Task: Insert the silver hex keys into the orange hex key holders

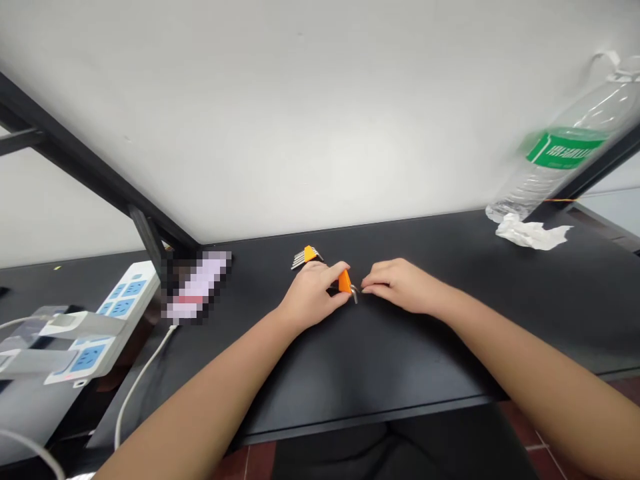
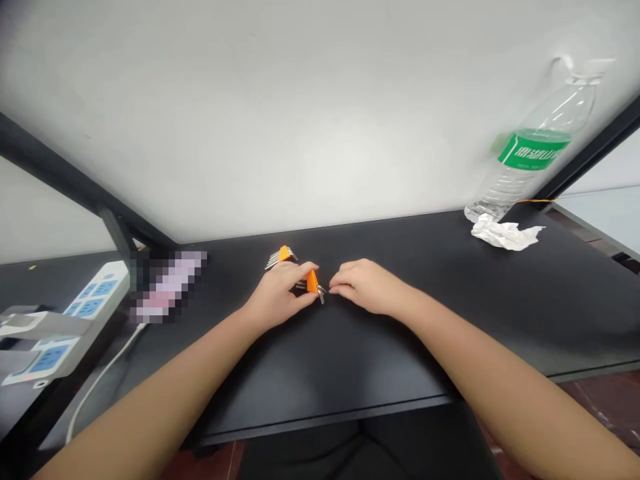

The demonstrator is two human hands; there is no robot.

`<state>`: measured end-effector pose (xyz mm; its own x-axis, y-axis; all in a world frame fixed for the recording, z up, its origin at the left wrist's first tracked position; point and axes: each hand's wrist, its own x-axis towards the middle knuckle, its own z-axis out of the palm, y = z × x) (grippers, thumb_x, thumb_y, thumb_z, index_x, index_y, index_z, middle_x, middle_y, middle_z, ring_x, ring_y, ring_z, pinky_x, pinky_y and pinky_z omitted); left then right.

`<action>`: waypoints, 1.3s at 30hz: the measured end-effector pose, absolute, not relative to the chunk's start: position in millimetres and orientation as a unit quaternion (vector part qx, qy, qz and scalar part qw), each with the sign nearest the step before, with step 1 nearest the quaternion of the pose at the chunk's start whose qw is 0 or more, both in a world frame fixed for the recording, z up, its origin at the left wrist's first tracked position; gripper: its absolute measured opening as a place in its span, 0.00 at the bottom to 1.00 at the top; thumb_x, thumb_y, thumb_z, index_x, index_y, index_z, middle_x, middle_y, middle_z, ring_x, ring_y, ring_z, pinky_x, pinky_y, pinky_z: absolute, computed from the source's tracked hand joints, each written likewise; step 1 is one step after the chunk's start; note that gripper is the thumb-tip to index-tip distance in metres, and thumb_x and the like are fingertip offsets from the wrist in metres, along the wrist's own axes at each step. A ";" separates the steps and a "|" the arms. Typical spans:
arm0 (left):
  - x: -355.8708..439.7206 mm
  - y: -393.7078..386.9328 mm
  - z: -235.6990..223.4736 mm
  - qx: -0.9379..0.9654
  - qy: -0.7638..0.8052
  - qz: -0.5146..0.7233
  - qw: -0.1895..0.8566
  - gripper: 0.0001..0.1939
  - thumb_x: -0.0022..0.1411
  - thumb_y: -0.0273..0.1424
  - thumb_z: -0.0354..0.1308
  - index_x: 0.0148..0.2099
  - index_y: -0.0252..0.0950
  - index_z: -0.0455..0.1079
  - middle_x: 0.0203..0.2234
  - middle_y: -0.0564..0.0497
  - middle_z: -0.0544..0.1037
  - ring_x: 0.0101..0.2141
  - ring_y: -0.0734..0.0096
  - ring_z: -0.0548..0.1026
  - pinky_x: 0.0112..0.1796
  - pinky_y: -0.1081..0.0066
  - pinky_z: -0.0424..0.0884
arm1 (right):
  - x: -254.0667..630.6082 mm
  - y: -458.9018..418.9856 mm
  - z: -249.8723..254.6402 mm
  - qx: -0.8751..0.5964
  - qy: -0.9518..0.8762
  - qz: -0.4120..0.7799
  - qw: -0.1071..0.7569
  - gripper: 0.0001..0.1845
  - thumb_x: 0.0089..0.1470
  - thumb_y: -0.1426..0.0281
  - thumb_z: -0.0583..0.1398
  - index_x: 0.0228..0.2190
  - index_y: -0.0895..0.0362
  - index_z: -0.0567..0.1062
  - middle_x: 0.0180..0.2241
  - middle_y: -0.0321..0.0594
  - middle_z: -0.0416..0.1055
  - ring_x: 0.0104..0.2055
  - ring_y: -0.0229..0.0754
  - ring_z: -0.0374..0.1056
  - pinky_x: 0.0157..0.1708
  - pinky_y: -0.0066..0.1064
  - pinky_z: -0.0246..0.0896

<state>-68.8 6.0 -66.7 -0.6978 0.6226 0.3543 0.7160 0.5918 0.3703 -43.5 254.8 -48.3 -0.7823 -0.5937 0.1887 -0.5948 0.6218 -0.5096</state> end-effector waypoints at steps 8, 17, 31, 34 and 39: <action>-71.0 3.7 -64.0 -0.286 -0.899 -0.326 0.057 0.21 0.57 0.29 0.60 0.54 0.41 0.68 0.35 0.54 0.78 0.35 0.67 0.76 0.41 0.65 0.73 | -49.2 275.9 -49.2 0.274 -0.955 0.116 -0.006 0.09 0.62 0.74 0.58 0.36 0.56 0.80 0.37 0.42 0.73 0.37 0.42 0.70 0.38 0.33 0.61; -67.0 7.4 -60.8 -0.289 -0.894 -0.335 0.069 0.20 0.54 0.28 0.59 0.50 0.40 0.67 0.31 0.54 0.75 0.32 0.68 0.73 0.39 0.66 0.72 | -41.2 257.7 -50.9 0.288 -0.956 -0.012 0.045 0.06 0.58 0.75 0.59 0.30 0.58 0.76 0.33 0.43 0.73 0.35 0.44 0.69 0.36 0.37 0.55; -63.2 7.9 -57.6 -0.330 -0.881 -0.331 0.078 0.20 0.54 0.27 0.58 0.50 0.40 0.69 0.36 0.52 0.77 0.34 0.67 0.73 0.40 0.66 0.71 | -31.8 250.4 -44.5 0.264 -0.960 -0.002 0.094 0.06 0.60 0.74 0.57 0.33 0.56 0.74 0.34 0.41 0.73 0.32 0.41 0.68 0.30 0.33 0.52; -63.0 8.5 -57.4 -0.337 -0.879 -0.328 0.076 0.20 0.53 0.27 0.58 0.50 0.40 0.69 0.34 0.52 0.77 0.33 0.67 0.72 0.39 0.65 0.71 | -30.6 250.6 -42.7 0.251 -0.964 -0.001 0.092 0.05 0.60 0.73 0.56 0.33 0.55 0.73 0.31 0.38 0.72 0.26 0.38 0.64 0.24 0.32 0.44; -62.7 9.7 -56.7 -0.334 -0.880 -0.327 0.084 0.20 0.52 0.26 0.58 0.49 0.40 0.69 0.33 0.53 0.77 0.33 0.67 0.72 0.39 0.66 0.70 | -30.6 248.5 -43.0 0.266 -0.959 0.062 0.081 0.06 0.59 0.74 0.56 0.31 0.55 0.72 0.29 0.36 0.71 0.25 0.36 0.62 0.25 0.30 0.45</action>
<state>-62.7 9.7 -56.7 -0.7623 0.5333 0.3667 0.6434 0.5631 0.5186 -30.6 248.5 -43.0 -0.8455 -0.4998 0.1879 -0.5198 0.8509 -0.0759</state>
